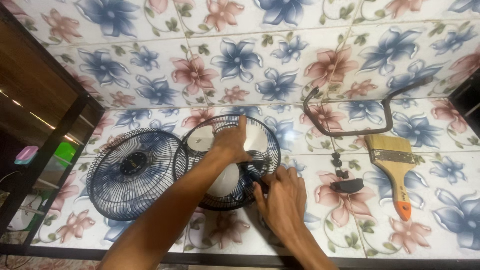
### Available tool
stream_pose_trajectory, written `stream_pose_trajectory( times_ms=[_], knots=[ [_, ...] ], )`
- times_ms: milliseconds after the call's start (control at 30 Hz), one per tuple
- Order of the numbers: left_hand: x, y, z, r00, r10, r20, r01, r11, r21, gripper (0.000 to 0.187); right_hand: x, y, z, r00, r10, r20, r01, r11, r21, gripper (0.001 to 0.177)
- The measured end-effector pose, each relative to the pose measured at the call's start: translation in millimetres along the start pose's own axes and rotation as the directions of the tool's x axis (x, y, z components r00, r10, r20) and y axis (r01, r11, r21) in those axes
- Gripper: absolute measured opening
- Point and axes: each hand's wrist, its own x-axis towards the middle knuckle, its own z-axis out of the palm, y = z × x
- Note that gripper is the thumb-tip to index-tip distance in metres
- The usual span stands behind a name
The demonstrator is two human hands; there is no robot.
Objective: The person assembles a small electric fan on a tiled countertop. They place the fan blades into the motor housing, secure the rear grille, and then attach the front grille. Finally, they use a paintbrush to dust the assembled fan.
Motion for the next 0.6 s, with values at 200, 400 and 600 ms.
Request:
stream_pose_trajectory(
  times_ms=[200,400,600],
  knots=[
    [-1.8,1.4,-4.7,0.998,-0.056,0.018,0.055,0.998,0.042,0.124,-1.6,-2.4,4.0,1.0,0.025,0.0,-0.025,1.0,0.003,0.022],
    [-6.2,0.9,-10.1,0.996,-0.087,-0.006,0.087,0.996,-0.006,0.115,-5.4,-11.9,5.0,0.997,0.022,-0.077,-0.029,0.996,-0.084,0.02],
    [-3.8,-2.3,-6.4,0.995,-0.104,0.011,0.104,0.994,-0.041,0.109,-5.2,-4.6,5.8,0.997,0.047,-0.06,-0.05,0.997,-0.059,0.022]
  ],
)
